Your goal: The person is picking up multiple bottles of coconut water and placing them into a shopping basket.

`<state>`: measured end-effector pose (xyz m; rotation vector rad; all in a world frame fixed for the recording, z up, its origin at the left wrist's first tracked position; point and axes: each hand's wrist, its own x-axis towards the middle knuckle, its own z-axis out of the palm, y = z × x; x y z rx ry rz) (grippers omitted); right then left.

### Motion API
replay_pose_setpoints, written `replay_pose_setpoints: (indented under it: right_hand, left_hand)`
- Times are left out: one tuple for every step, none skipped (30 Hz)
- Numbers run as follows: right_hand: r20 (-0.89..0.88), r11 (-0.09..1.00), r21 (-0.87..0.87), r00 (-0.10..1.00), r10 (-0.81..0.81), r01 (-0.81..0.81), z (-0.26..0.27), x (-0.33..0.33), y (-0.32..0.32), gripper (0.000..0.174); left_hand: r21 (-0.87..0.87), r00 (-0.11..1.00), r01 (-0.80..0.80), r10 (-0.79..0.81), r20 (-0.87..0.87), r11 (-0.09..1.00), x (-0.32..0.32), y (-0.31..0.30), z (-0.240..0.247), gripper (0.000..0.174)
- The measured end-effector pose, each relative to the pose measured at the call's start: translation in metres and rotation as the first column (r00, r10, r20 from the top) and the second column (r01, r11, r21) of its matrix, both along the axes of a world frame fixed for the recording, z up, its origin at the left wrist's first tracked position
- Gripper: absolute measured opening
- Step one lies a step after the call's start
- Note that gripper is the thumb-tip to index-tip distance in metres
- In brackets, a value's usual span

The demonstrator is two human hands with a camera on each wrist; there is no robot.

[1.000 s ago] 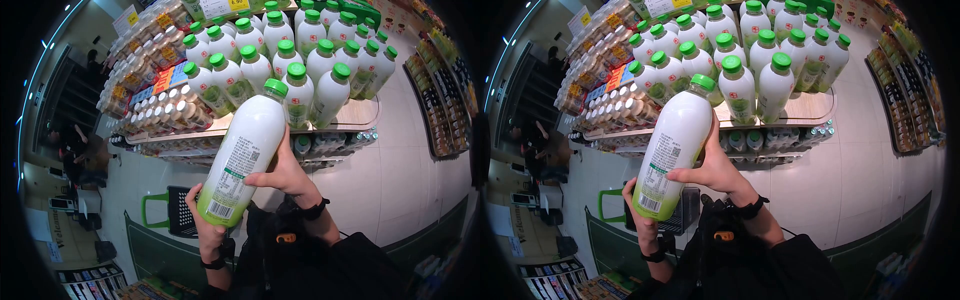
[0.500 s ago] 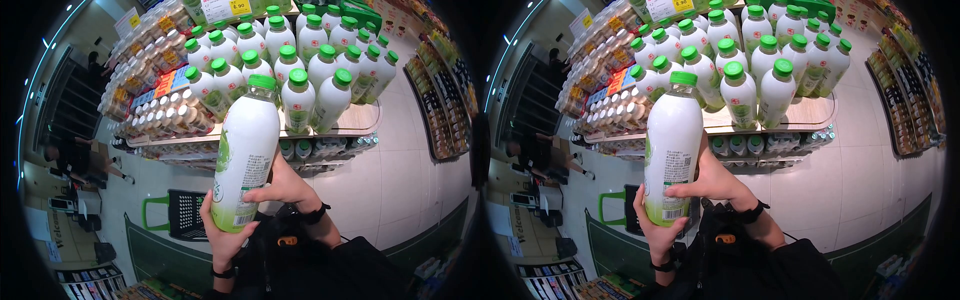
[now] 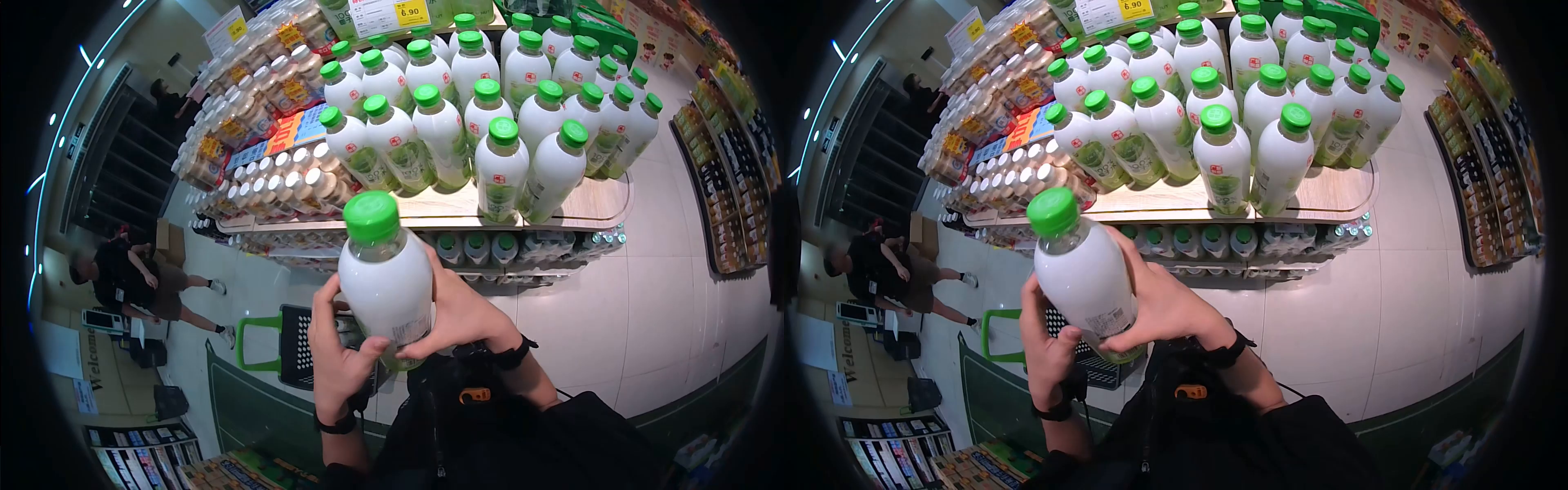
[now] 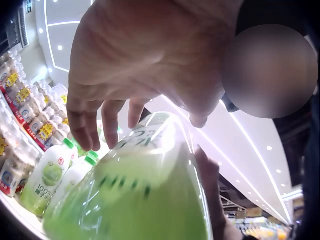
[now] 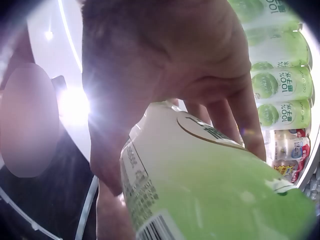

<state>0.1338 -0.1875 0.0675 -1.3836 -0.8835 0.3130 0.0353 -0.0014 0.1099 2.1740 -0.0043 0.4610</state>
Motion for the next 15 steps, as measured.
replay_pose_setpoints:
  right_hand:
    - [0.002, 1.0, 0.0, 1.0, 0.008, -0.008, 0.003, -0.002, 0.003, 0.125]
    - [0.084, 0.996, -0.07, 0.995, 0.056, -0.05, 0.006, -0.004, 0.008, 0.124]
    - [0.163, 0.986, -0.139, 0.98, 0.111, -0.088, 0.007, -0.006, 0.014, 0.124]
    - [0.117, 0.972, -0.193, 0.98, 0.16, -0.136, 0.004, -0.008, 0.019, 0.12]
    - [0.12, 0.97, -0.189, 0.977, 0.178, -0.154, 0.005, -0.008, 0.023, 0.12]
    - [0.096, 0.956, -0.226, 0.973, 0.212, -0.186, 0.007, -0.009, 0.026, 0.117]
    - [0.071, 0.94, -0.261, 0.967, 0.245, -0.219, 0.009, -0.009, 0.03, 0.115]
    - [0.072, 0.936, -0.263, 0.963, 0.261, -0.234, 0.008, -0.011, 0.035, 0.115]
    - [0.133, 0.913, -0.345, 0.951, 0.279, -0.22, 0.007, -0.014, 0.038, 0.114]
    - [0.194, 0.885, -0.422, 0.934, 0.302, -0.198, 0.006, -0.015, 0.043, 0.113]
    - [0.187, 0.878, -0.424, 0.927, 0.325, -0.222, 0.004, -0.015, 0.053, 0.113]
    - [0.182, 0.857, -0.457, 0.918, 0.353, -0.24, 0.004, -0.017, 0.058, 0.111]
    - [0.177, 0.835, -0.488, 0.907, 0.382, -0.256, 0.003, -0.018, 0.066, 0.11]
    - [0.139, 0.819, -0.487, 0.898, 0.416, -0.304, -0.005, -0.017, 0.081, 0.103]
    - [0.13, 0.805, -0.49, 0.885, 0.446, -0.334, -0.01, -0.015, 0.089, 0.103]
  left_hand:
    - [-0.07, 0.991, 0.001, 0.008, 0.131, 0.998, 0.009, -0.003, 0.007, 0.092]
    - [-0.032, 0.986, 0.01, -0.005, 0.168, 0.999, 0.013, 0.002, 0.014, 0.086]
    - [0.009, 0.979, 0.015, -0.017, 0.205, 1.0, 0.013, 0.01, 0.02, 0.08]
    - [0.014, 0.979, -0.003, 0.0, 0.206, 1.0, 0.01, 0.021, 0.023, 0.08]
    - [0.075, 0.983, -0.054, 0.04, 0.179, 0.996, 0.007, 0.033, 0.026, 0.069]
    - [0.135, 0.985, -0.103, 0.082, 0.152, 0.985, 0.004, 0.04, 0.029, 0.058]
    - [0.137, 0.983, -0.122, 0.1, 0.154, 0.983, 0.0, 0.043, 0.031, 0.058]
    - [0.052, 0.992, -0.11, 0.106, 0.073, 0.993, -0.004, 0.046, 0.035, 0.05]
    - [-0.038, 0.994, -0.107, 0.107, -0.007, 0.994, -0.009, 0.047, 0.04, 0.043]
    - [0.067, 0.988, -0.151, 0.153, -0.025, 0.986, -0.014, 0.053, 0.044, 0.038]
    - [0.064, 0.984, -0.174, 0.177, -0.031, 0.983, -0.019, 0.064, 0.04, 0.038]
    - [0.117, 0.978, -0.192, 0.2, -0.057, 0.974, -0.028, 0.071, 0.033, 0.037]
    - [0.17, 0.971, -0.207, 0.223, -0.083, 0.963, -0.036, 0.078, 0.026, 0.035]
    - [0.17, 0.963, -0.242, 0.258, -0.078, 0.955, -0.044, 0.089, 0.015, 0.033]
    - [0.165, 0.954, -0.272, 0.288, -0.086, 0.948, -0.052, 0.092, 0.006, 0.033]
